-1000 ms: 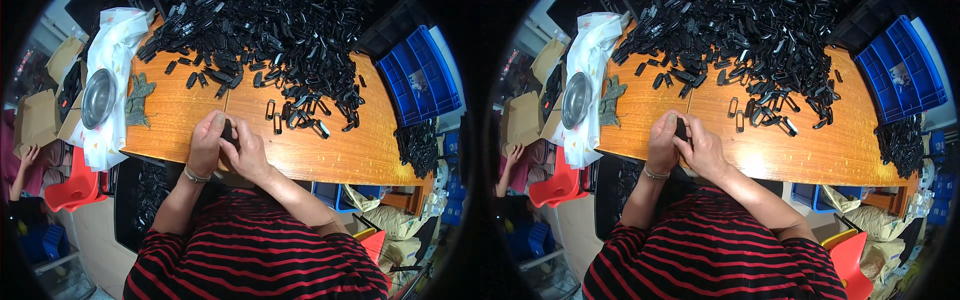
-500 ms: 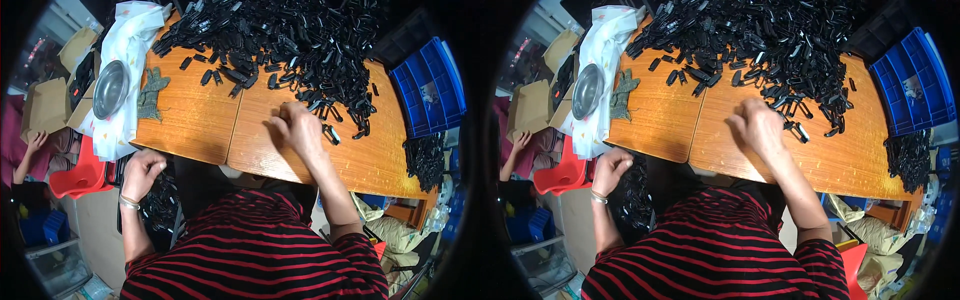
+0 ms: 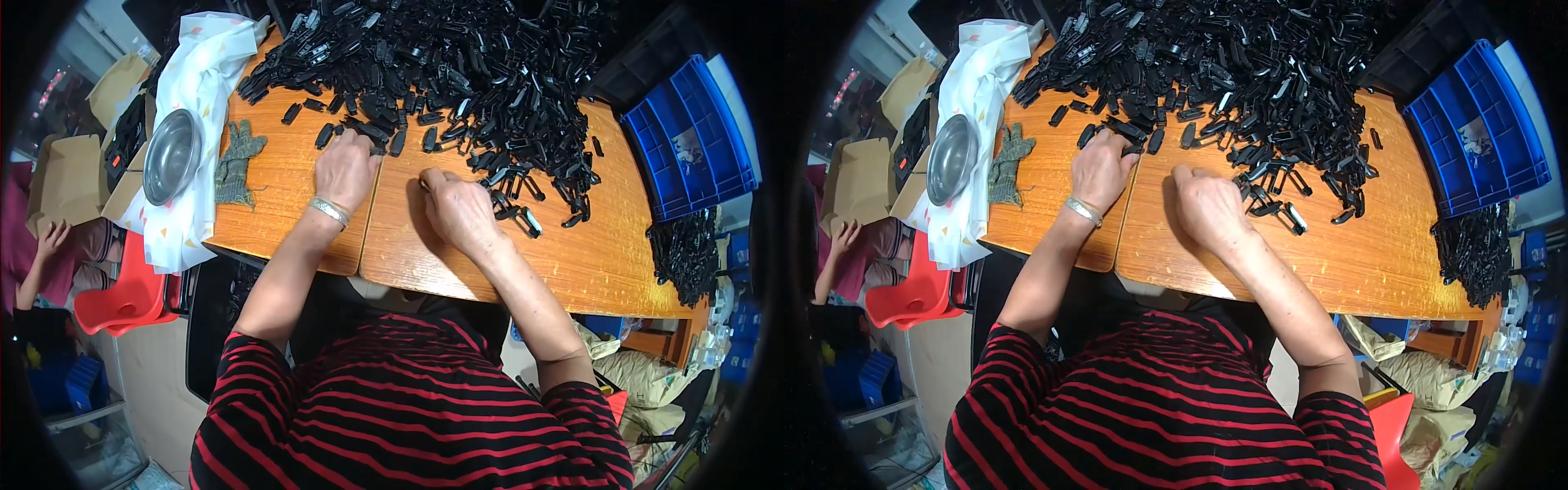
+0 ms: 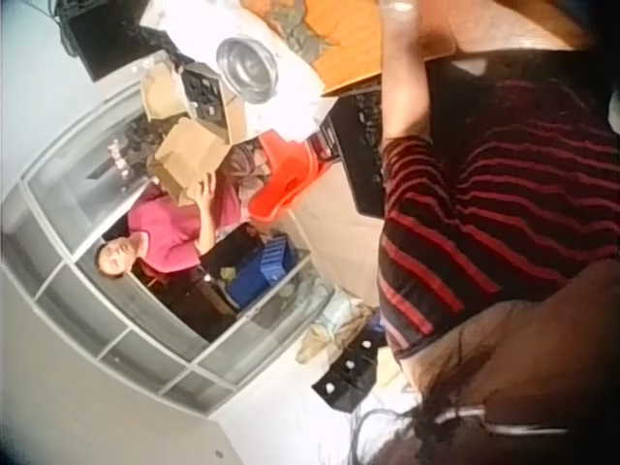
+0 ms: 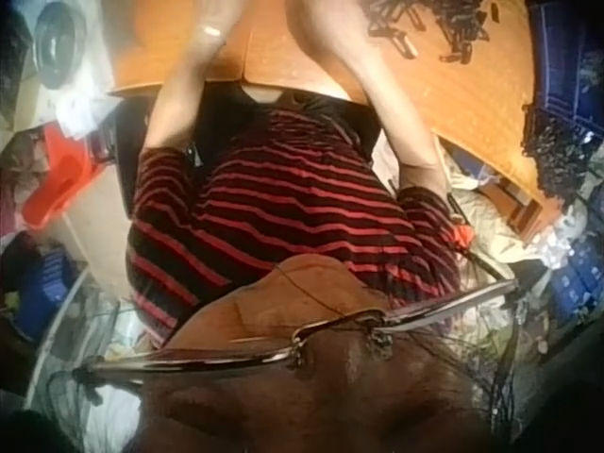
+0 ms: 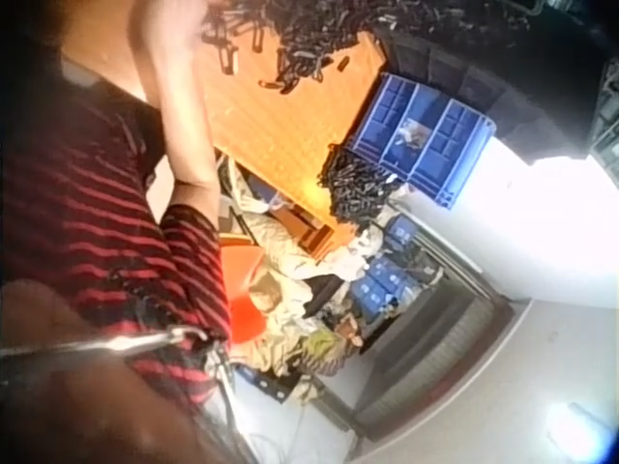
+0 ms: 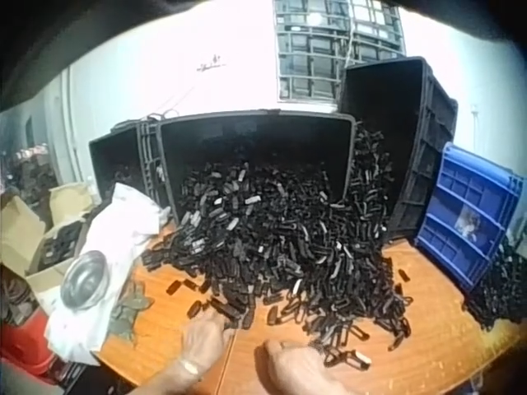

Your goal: Manually joining two small black plastic components together at a workbench.

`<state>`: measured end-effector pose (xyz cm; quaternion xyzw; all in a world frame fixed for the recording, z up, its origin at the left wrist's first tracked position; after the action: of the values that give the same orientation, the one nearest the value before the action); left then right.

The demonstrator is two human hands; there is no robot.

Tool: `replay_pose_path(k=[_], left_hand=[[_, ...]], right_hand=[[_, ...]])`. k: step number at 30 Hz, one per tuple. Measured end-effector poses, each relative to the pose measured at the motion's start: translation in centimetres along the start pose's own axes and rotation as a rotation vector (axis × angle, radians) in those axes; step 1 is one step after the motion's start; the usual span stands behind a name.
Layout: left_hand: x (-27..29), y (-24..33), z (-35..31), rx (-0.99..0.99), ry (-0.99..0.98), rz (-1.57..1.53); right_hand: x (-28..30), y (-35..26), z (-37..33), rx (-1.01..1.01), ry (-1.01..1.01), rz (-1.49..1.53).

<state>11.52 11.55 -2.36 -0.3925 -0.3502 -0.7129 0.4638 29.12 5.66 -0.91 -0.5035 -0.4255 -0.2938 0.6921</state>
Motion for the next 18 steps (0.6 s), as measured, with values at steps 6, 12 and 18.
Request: replay_pose_path(k=[6, 12, 18], left_hand=[[-0.4, -0.8, -1.8, 0.284, -0.15, -0.584], [-0.6, 0.6, -3.7, 0.376, -0.199, -1.11], [-0.6, 1.4, -4.4, 0.247, -0.28, -0.85]], right_hand=[[-1.2, 0.6, 0.0, 0.074, 0.025, 0.1], [0.6, -2.0, 0.2, 0.019, 0.276, 0.559], [-0.3, -2.6, -0.1, 0.062, 0.353, 0.456]])
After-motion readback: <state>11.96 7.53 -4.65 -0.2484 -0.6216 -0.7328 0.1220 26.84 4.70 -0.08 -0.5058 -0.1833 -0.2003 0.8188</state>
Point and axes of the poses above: each hand's wrist, its own z-axis towards the middle knuckle, its own x-axis out of the back of the hand, y = z × x, the point moved 4 cm from there along z, towards the middle knuckle, and after that the axes turned 10 degrees about z, right-handed, at the moved point
